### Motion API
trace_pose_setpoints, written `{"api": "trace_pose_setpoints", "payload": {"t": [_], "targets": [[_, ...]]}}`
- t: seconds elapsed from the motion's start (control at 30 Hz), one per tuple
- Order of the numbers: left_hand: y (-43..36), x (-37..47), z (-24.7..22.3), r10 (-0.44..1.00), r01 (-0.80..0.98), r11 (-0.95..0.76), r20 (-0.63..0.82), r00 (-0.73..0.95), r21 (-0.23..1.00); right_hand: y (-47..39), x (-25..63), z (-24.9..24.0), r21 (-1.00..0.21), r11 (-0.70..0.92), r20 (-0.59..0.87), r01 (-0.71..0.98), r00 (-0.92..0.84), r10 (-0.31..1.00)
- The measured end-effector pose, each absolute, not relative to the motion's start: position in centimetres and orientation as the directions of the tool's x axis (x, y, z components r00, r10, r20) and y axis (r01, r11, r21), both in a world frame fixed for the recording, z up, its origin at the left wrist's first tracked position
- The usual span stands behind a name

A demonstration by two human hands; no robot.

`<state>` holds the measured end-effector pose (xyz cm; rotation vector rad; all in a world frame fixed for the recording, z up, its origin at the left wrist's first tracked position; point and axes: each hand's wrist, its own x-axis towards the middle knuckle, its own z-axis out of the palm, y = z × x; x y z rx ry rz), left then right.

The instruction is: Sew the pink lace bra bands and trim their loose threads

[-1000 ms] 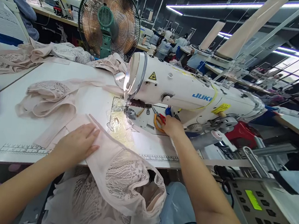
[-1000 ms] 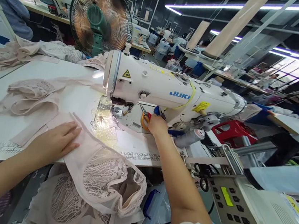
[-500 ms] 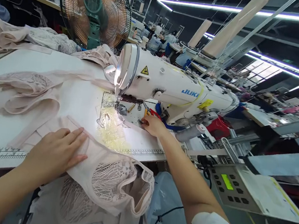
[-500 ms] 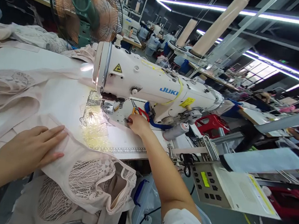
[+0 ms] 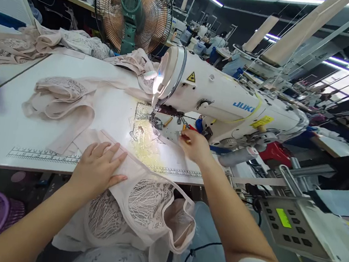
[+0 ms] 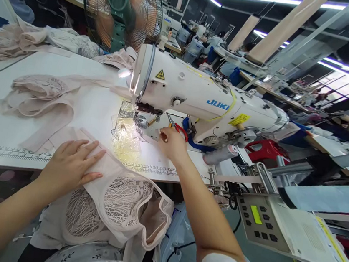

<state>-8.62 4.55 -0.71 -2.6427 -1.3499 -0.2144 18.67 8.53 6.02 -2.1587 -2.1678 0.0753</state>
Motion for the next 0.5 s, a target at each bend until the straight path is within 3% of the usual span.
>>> {"api": "trace_pose_setpoints", "payload": {"t": [0.03,0.1,0.13,0.2,0.3,0.4,0.5], "targets": [[4.6,-8.5,-0.9,0.779,0.805,-0.587,0.212,0.59,-0.083,7.1,17.5,6.1,-0.192,0.053,0.036,0.98,-0.047,0.998],[4.8,-8.4,-1.0,0.773,0.797,-0.599,0.204,0.601,-0.08,4.3,14.9,5.4,-0.673,0.26,0.117,0.692,-0.247,0.962],[4.9,-8.4,-1.1,0.775,0.796,-0.601,0.191,0.603,-0.074,3.3,13.7,4.7,-0.78,0.304,0.141,0.548,-0.32,0.937],[5.1,-8.9,-1.1,0.776,0.793,-0.607,0.173,0.606,-0.056,2.1,12.0,3.1,-0.841,0.284,0.131,0.461,-0.336,0.933],[5.1,-10.5,-0.9,0.754,0.772,-0.636,0.199,0.626,-0.019,2.7,11.7,1.0,-0.913,0.127,0.039,0.389,-0.225,0.974],[5.1,-12.5,-0.1,0.763,0.775,-0.63,0.232,0.603,0.058,4.0,12.9,0.3,-0.989,-0.058,-0.09,0.133,-0.245,0.965],[5.8,-13.5,0.9,0.82,0.819,-0.556,0.256,0.512,0.141,4.6,13.5,0.3,-0.978,-0.195,-0.165,-0.073,-0.3,0.94]]}}
